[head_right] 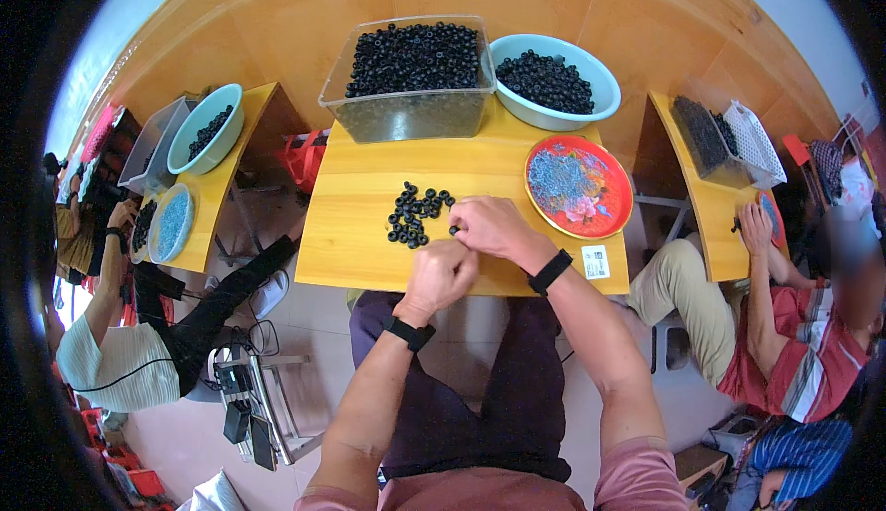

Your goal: Sorting black rubber gaskets into groups on a table.

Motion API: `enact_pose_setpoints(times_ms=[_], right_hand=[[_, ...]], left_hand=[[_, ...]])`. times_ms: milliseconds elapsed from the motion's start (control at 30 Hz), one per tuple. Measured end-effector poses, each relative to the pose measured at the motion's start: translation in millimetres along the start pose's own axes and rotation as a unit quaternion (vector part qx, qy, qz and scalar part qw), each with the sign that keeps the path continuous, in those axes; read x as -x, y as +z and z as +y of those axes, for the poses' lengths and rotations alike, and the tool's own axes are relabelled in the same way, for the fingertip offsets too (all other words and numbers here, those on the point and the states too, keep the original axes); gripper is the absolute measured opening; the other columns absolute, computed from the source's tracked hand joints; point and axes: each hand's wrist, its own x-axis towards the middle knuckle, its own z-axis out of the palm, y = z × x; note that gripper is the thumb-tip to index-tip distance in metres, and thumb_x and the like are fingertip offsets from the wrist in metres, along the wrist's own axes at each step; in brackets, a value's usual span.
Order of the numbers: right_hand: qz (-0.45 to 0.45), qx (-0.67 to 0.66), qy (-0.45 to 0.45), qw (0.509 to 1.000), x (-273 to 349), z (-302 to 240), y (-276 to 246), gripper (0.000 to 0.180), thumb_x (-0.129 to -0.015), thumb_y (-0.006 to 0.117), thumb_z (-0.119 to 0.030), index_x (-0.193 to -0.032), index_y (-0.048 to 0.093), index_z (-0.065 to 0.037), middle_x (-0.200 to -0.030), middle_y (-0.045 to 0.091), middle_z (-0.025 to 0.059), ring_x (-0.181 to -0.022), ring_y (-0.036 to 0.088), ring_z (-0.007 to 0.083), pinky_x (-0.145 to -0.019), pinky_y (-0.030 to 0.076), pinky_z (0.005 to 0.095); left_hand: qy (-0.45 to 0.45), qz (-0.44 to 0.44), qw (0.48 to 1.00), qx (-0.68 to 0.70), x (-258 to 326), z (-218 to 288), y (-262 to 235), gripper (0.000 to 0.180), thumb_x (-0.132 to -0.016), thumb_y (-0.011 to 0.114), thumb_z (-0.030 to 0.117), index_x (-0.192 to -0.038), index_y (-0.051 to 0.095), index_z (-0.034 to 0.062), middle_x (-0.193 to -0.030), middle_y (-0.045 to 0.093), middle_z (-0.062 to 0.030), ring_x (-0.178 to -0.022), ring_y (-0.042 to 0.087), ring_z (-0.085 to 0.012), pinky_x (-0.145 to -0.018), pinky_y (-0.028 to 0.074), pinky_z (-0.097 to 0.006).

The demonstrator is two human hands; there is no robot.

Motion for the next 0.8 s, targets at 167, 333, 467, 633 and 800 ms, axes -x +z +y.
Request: enact_pose_setpoints(times_ms=[167, 333, 467, 633, 800], right_hand=[[0.019, -0.231, 0.080, 0.970, 31, 23, -12, 0.023, -0.087, 0.070, -0.013, -0.106, 0.070, 0.000, -0.085, 0.070, 0.0035, -0.072, 0.065, 0.0128, -0.066, 0.051, 0.0286], [-0.027, -0.445, 0.139, 0.884, 52, 18, -13, 0.025, -0.097, 0.064, -0.018, -0.112, 0.070, 0.002, -0.084, 0.068, 0.0004, -0.071, 0.061, 0.0071, -0.065, 0.049, 0.0233], [-0.033, -0.450, 0.135, 0.882, 57, 16, -11, 0.027, -0.098, 0.063, -0.020, -0.113, 0.069, 0.002, -0.080, 0.068, 0.0028, -0.070, 0.062, 0.0082, -0.065, 0.048, 0.0233], [-0.001, -0.445, 0.147, 0.883, 59, 18, -2, 0.026, -0.095, 0.067, -0.019, -0.110, 0.070, 0.003, -0.079, 0.069, 0.0046, -0.068, 0.063, 0.0093, -0.062, 0.048, 0.0241], [0.028, -0.367, 0.168, 0.914, 60, 8, 2, 0.024, -0.090, 0.068, -0.015, -0.099, 0.071, 0.007, -0.079, 0.072, 0.0077, -0.063, 0.064, 0.0110, -0.059, 0.051, 0.0261]], left_hand=[[-0.086, 0.097, 0.989, 0.067, -14, 16, -6, 0.015, -0.085, 0.065, 0.003, -0.100, 0.065, 0.0024, -0.084, 0.063, -0.0128, -0.068, 0.061, -0.0293, -0.065, 0.051, -0.038], [-0.093, 0.042, 0.992, 0.069, -10, 8, -6, 0.026, -0.084, 0.077, 0.008, -0.108, 0.069, 0.0044, -0.087, 0.066, -0.0082, -0.072, 0.063, -0.0182, -0.063, 0.051, -0.029], [-0.098, 0.028, 0.992, 0.076, -10, 9, -5, 0.024, -0.083, 0.079, 0.008, -0.105, 0.070, 0.0037, -0.083, 0.066, -0.0075, -0.071, 0.063, -0.0182, -0.063, 0.051, -0.029], [-0.075, 0.033, 0.994, 0.070, -9, 9, 0, 0.018, -0.084, 0.078, 0.008, -0.100, 0.070, 0.0015, -0.080, 0.065, -0.0101, -0.068, 0.064, -0.0211, -0.060, 0.052, -0.032], [-0.087, 0.021, 0.993, 0.076, -7, 10, -2, 0.017, -0.085, 0.077, 0.007, -0.098, 0.070, 0.0001, -0.079, 0.065, -0.0105, -0.066, 0.063, -0.0201, -0.062, 0.052, -0.032]])
